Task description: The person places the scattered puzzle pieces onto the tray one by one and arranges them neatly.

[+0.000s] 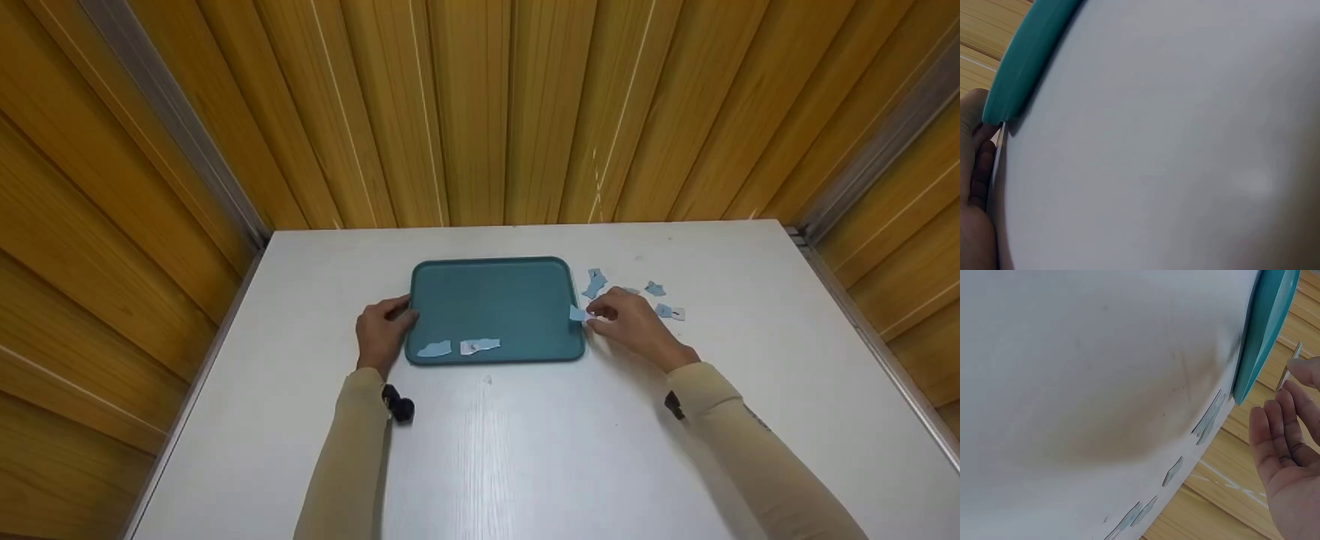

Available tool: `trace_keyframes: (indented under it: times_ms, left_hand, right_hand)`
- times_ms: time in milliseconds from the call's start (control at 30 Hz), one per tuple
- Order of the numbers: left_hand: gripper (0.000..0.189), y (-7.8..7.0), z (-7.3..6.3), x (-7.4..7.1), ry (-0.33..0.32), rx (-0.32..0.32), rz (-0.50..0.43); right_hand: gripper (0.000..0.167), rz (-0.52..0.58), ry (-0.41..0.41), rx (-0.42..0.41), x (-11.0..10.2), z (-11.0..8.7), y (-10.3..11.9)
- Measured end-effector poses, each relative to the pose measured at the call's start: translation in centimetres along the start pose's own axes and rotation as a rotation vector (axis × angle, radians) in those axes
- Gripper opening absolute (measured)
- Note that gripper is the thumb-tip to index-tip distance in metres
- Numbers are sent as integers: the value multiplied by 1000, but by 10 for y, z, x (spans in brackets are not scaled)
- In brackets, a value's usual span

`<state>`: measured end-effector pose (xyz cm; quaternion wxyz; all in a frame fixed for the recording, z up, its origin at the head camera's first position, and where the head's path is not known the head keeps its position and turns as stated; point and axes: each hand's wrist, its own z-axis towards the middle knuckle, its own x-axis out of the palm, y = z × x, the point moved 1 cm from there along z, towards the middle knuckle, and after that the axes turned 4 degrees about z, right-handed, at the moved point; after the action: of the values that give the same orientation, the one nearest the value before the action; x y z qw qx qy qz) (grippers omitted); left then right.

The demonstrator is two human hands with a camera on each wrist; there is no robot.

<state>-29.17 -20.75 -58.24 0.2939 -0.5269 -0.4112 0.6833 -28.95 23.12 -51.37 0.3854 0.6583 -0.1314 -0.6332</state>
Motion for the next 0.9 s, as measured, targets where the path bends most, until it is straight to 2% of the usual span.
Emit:
trace_keyframes:
  times_ms: [300,533,900]
  left_hand:
    - [34,-1,-1,0,-6,-16,-3]
    - [34,-1,-1,0,-9,-11,-4]
    - [34,1,-1,0,-4,-3,-19]
  right_hand:
    - [22,38,42,-16,9,4,13]
    - [19,18,63,-19,17,7,19]
    - [19,0,88,-85,30,11,30]
